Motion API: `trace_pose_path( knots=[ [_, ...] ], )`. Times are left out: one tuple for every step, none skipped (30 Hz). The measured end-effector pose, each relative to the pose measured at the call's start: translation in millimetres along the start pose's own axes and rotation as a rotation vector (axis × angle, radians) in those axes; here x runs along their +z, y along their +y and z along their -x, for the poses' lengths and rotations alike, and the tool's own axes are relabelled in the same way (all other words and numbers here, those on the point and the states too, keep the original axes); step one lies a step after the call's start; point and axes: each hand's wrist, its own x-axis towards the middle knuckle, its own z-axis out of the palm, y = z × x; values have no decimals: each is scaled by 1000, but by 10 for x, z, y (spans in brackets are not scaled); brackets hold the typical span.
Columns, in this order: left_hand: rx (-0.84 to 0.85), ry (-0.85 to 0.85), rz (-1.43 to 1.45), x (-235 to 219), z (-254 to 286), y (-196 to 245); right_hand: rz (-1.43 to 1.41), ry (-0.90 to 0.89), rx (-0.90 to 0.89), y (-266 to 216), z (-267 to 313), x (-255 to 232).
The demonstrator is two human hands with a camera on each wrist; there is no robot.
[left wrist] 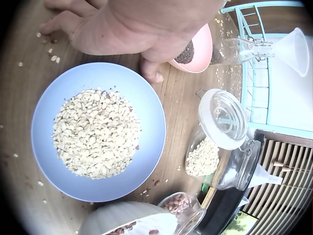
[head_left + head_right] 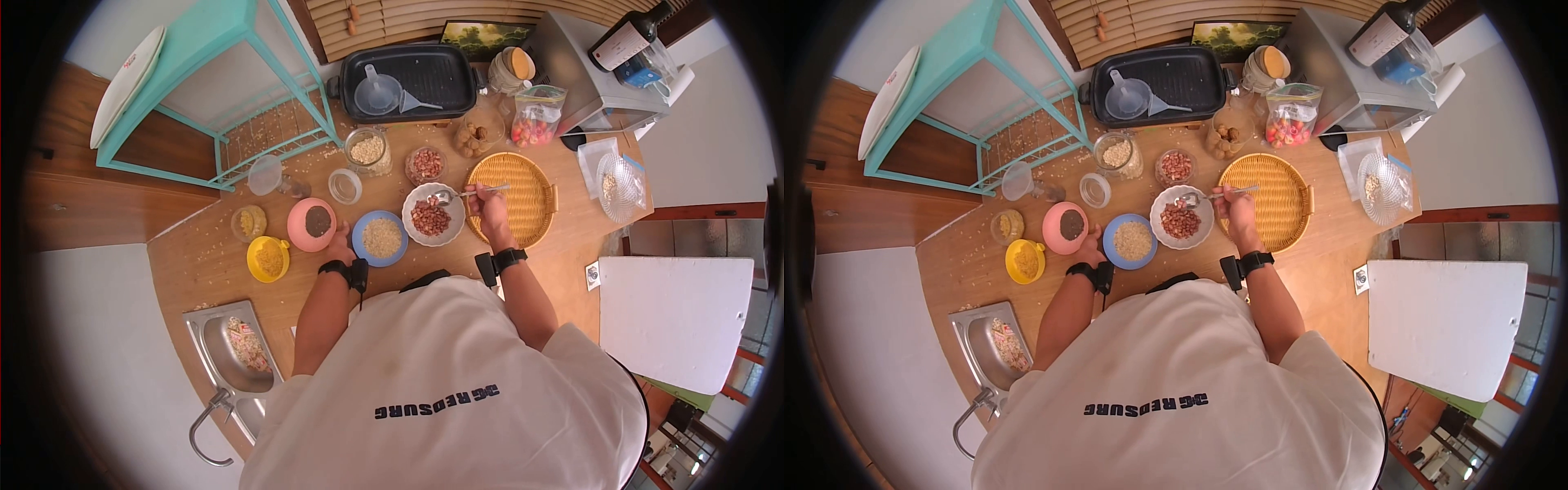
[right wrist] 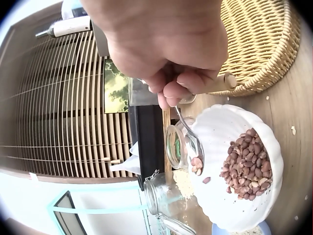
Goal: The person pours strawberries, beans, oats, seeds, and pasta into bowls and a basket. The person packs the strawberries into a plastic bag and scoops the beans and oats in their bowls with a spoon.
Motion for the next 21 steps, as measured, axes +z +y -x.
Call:
trace_pose_path(
  knots=[
    [-3,17,-8,4,6,4,0,1,1,-6,3,-8],
    [-5,19,-10,0,14,-6,-29,-5,13,-10,11,-20],
    [4,5,-3,12,201,17,-59,-12,25,-18,21,-26],
    [14,-8,4,13,293,25,-60,-11,27,-20,27,-32],
    [14,-7,3,8,297,19,-53,-7,20,-23,27,-35],
    [46,-25,-1,3,266,8,-47,-3,12,-34,22,-32],
    [78,-42,-5,-1,235,-1,-47,-4,13,-47,15,-28],
    [79,-42,-5,-8,203,-4,-32,-4,3,-62,5,-23],
    [68,-52,-1,-16,184,-1,-16,-4,-6,-100,7,-1],
    [57,-61,3,-25,167,-5,-15,-5,-6,-141,0,24],
    [56,-60,5,-25,150,-16,-21,-17,-26,-186,-17,55],
    [66,-49,10,-11,183,-15,-25,-29,-47,-248,-22,104],
    [75,-37,15,4,223,-5,-24,-30,-47,-320,-14,174],
    [75,-38,17,15,262,15,-44,-40,-60,-386,-6,251],
    [52,-5,-26,22,285,32,-65,-50,-72,-419,-9,298],
    [29,29,-68,29,309,40,-63,-51,-72,-439,-12,330],
    [28,28,-66,28,301,41,-38,-58,-74,-463,-7,364],
    [11,8,-59,19,254,43,-12,-65,-76,-459,-23,367],
    [-6,-11,-52,12,207,40,-11,-67,-75,-452,-25,356],
    [-8,-9,-49,-2,162,27,39,-74,-86,-436,-11,338],
    [-1,-68,16,-17,124,16,88,-83,-97,-411,-4,313]
  ],
)
